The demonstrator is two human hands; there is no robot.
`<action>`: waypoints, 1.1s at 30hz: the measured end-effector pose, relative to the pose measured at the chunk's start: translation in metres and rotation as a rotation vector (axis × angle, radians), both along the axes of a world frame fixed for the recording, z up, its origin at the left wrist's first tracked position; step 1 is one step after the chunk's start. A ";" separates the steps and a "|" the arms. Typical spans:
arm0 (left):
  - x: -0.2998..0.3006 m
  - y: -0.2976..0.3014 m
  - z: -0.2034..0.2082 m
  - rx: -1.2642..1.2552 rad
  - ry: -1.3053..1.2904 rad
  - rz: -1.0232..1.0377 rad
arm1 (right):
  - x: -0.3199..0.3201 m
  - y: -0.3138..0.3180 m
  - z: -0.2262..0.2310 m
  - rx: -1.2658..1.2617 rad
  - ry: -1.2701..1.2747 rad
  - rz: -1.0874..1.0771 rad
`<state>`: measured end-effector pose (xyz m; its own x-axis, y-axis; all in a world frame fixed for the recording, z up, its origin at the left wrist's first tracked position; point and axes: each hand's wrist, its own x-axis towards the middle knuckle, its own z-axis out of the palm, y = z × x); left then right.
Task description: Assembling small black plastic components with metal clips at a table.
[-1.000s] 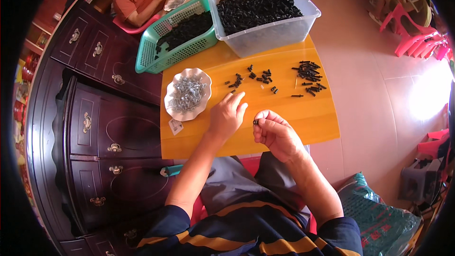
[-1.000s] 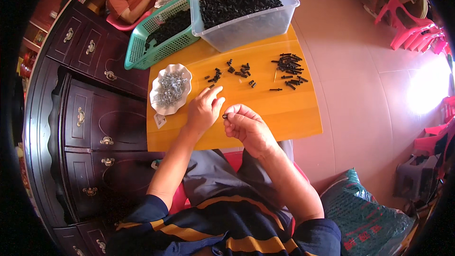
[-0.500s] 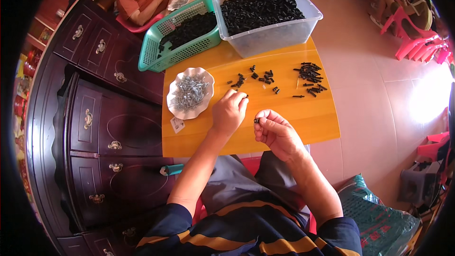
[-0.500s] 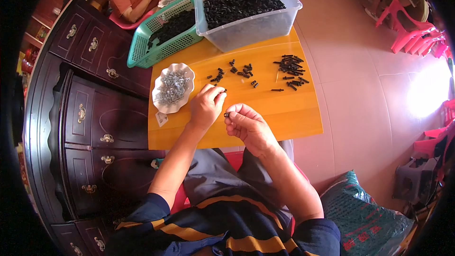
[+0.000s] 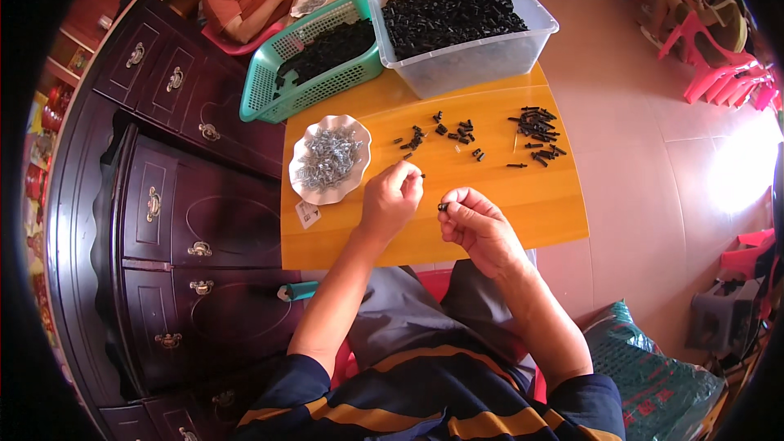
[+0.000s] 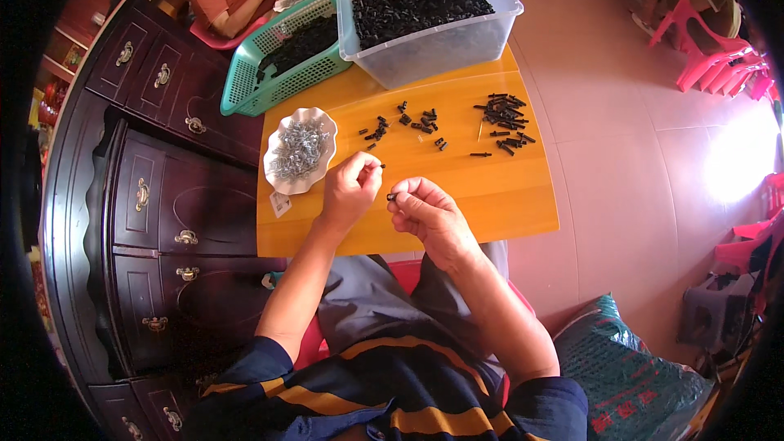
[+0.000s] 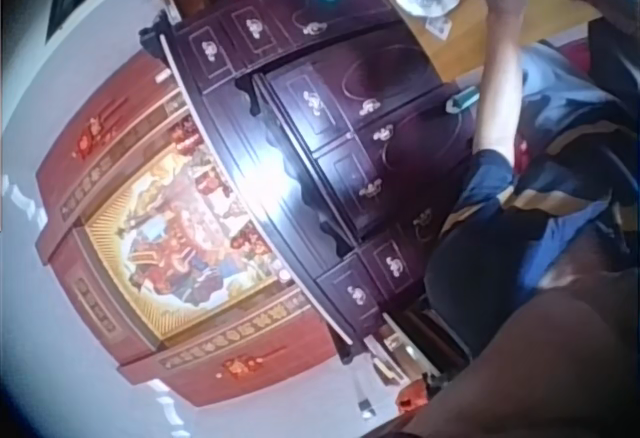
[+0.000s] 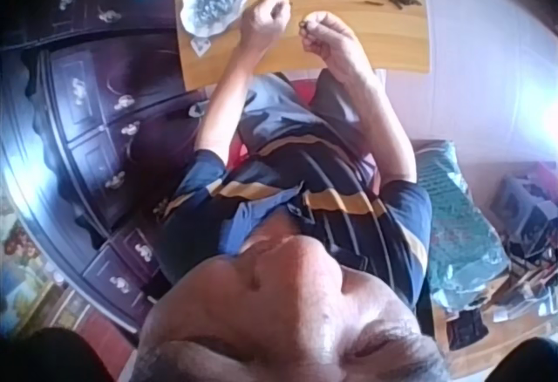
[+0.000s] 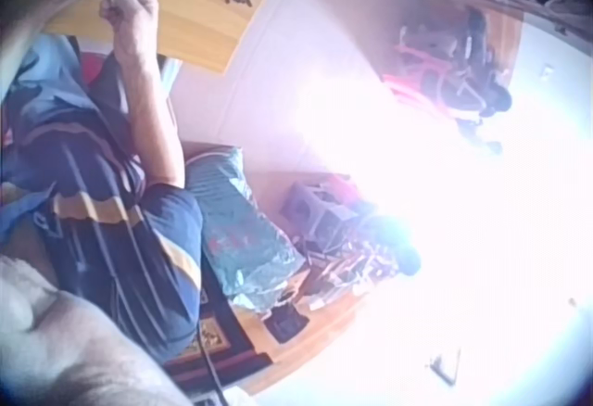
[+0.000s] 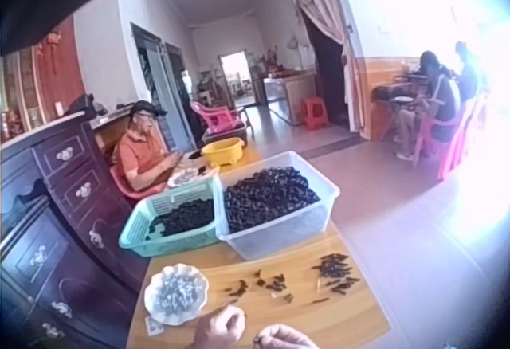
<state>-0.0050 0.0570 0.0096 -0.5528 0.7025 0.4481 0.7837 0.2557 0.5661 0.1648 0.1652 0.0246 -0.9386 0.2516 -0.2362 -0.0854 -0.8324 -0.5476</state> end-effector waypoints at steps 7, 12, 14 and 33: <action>0.021 -0.026 0.045 0.128 -0.745 -0.133 | 0.000 -0.003 0.004 0.102 -0.042 -0.037; 0.036 -0.035 0.068 0.097 -0.856 -0.223 | -0.001 -0.007 0.000 0.241 0.005 -0.081; 0.038 -0.036 0.068 0.110 -0.860 -0.226 | -0.002 -0.008 -0.002 0.254 0.022 -0.082; 0.042 -0.039 0.068 0.085 -0.759 -0.278 | -0.001 -0.010 -0.005 0.253 0.051 -0.065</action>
